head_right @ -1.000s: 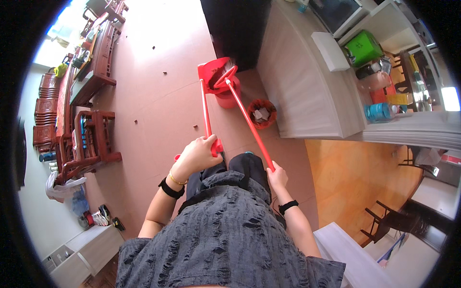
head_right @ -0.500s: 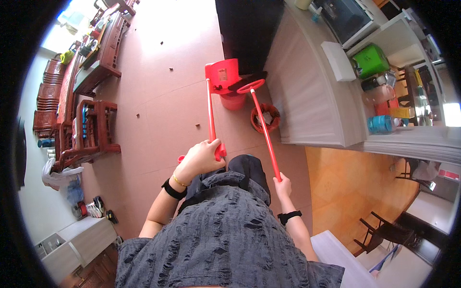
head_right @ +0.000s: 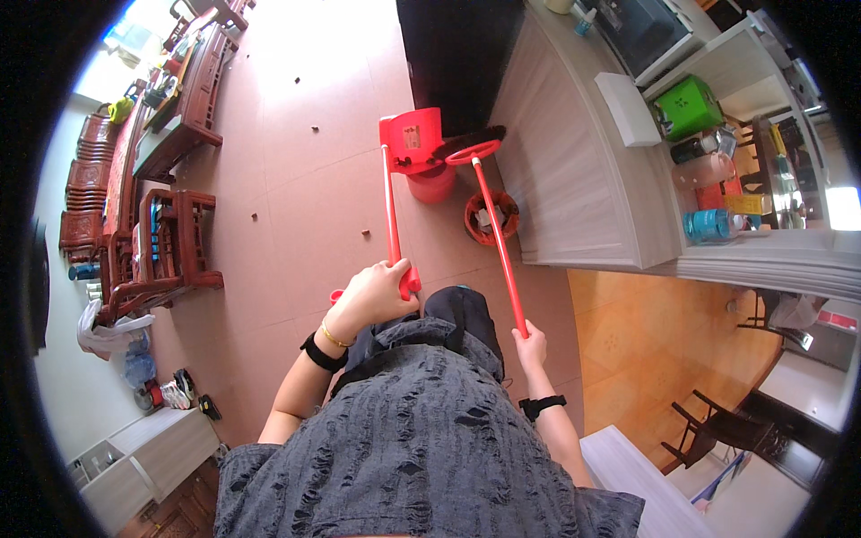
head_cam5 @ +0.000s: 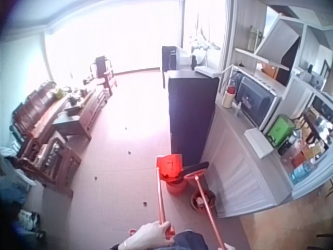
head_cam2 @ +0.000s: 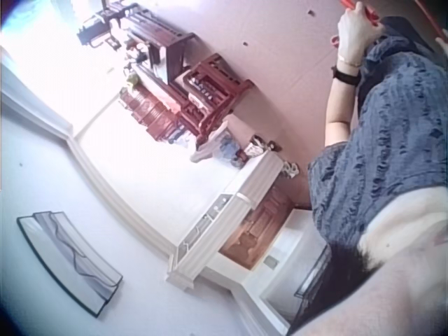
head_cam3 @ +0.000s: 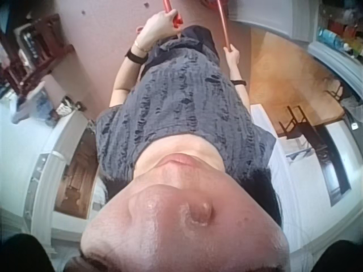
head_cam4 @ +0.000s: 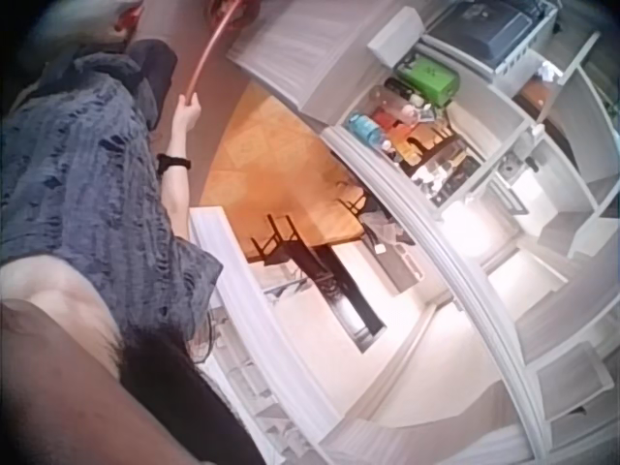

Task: Sweeping the floor using a broom and a dustpan.

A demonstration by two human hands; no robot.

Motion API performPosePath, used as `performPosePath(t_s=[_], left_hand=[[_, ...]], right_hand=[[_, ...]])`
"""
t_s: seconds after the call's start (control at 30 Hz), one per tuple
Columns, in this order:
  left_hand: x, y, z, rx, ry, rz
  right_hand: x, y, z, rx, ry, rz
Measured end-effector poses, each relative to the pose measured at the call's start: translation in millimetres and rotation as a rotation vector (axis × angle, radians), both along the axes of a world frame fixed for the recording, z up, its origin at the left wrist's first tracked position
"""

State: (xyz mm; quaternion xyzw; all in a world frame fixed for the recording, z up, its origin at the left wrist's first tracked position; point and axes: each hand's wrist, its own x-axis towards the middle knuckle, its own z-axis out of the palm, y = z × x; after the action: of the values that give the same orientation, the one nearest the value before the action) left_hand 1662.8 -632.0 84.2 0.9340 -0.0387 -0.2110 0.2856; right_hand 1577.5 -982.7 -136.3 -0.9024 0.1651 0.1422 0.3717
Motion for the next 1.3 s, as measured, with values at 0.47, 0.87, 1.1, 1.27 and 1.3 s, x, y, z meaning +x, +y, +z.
performPosePath(t_s=[0.47,0.87,1.1,1.27,1.3], left_hand=[[-18,8,11,0.054,-0.014,0.080],[-13,7,9,0.046,-0.003,0.071],[-14,5,8,0.047,0.001,0.066],[-15,6,7,0.046,-0.008,0.076],[-16,6,6,0.043,-0.011,0.073]], right_hand=[[22,25,39,-0.122,0.106,0.048],[12,26,48,-0.068,0.070,0.067],[26,24,44,-0.155,0.064,0.047],[23,26,53,-0.213,0.100,0.059],[22,26,54,-0.237,0.120,0.066]])
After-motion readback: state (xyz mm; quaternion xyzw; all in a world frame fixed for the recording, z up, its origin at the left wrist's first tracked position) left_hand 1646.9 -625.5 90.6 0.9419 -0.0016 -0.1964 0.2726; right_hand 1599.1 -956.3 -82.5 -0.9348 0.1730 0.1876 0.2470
